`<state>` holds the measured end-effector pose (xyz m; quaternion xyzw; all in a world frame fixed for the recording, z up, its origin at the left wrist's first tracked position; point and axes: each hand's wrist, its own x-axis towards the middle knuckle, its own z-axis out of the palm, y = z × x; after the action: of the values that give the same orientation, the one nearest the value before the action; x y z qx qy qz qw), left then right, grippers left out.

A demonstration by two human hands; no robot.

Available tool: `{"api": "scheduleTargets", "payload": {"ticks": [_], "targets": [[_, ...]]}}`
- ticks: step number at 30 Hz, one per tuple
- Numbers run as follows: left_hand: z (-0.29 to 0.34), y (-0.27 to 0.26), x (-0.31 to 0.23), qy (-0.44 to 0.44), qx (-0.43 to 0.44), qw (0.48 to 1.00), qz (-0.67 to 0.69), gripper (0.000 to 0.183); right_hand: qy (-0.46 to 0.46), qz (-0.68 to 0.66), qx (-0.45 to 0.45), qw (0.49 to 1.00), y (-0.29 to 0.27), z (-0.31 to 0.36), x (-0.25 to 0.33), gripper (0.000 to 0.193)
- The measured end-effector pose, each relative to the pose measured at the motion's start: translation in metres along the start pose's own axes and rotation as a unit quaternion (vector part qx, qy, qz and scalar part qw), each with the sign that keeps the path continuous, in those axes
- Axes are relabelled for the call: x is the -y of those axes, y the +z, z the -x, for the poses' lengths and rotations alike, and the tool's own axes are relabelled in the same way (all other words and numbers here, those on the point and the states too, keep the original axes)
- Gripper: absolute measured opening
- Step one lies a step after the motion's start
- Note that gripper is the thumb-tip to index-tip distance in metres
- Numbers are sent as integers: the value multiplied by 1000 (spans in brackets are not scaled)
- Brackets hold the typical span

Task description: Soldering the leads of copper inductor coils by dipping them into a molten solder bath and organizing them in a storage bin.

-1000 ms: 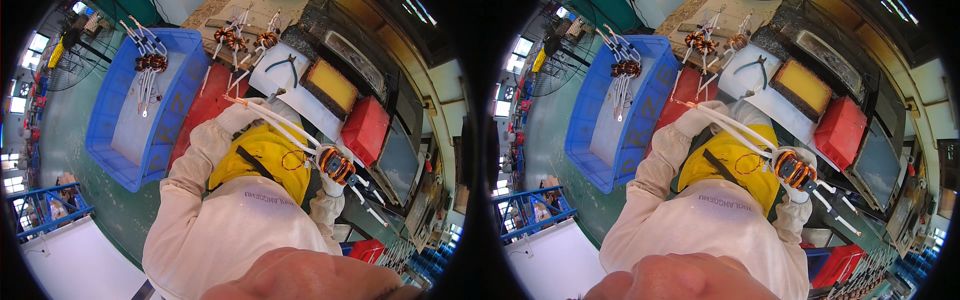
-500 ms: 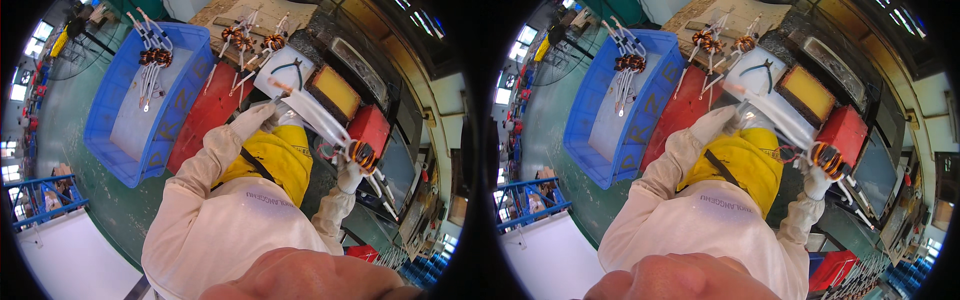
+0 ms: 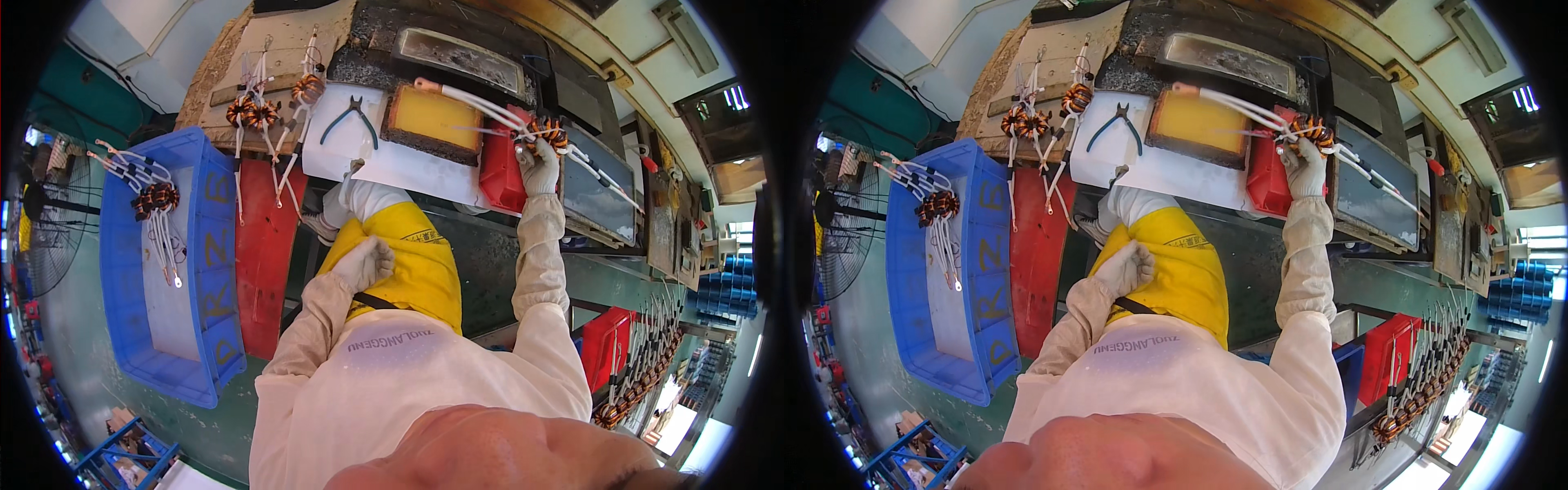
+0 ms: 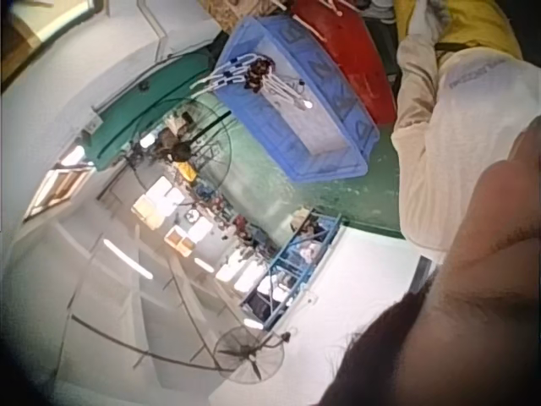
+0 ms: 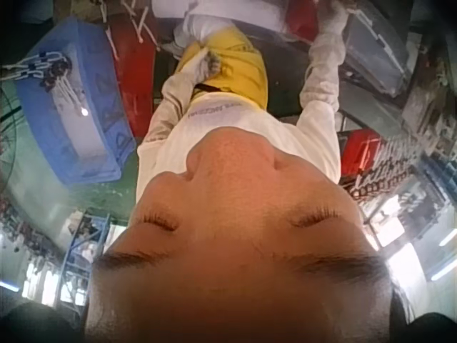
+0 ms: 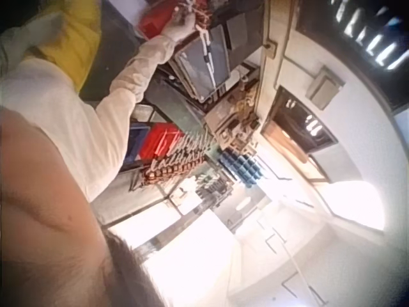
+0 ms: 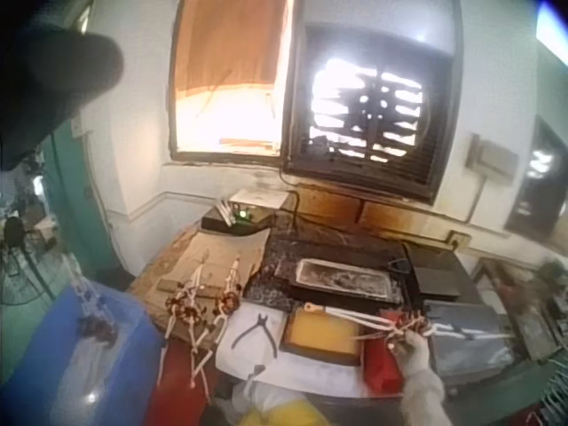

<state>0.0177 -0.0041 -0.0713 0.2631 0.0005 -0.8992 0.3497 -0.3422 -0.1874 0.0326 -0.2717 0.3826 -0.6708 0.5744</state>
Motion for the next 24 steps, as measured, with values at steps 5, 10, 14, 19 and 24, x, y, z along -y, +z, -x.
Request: {"api": "scheduleTargets", "payload": {"ticks": [5,10,14,19,24], "targets": [[-7,-3,-8,-6,-49,997,56,39,-14,-22,-12,1000,10,2,1,22],[-7,-5,-8,-7,-31,996,88,46,-20,-6,-26,999,13,5,1,21],[-9,-6,-9,-13,-25,995,98,49,-21,21,-6,1000,5,2,-1,23],[-11,-15,-10,-23,19,989,143,51,-33,37,-36,998,18,5,0,22],[-14,-16,-13,-25,23,990,140,52,-30,60,-29,997,13,1,-2,23]]}}
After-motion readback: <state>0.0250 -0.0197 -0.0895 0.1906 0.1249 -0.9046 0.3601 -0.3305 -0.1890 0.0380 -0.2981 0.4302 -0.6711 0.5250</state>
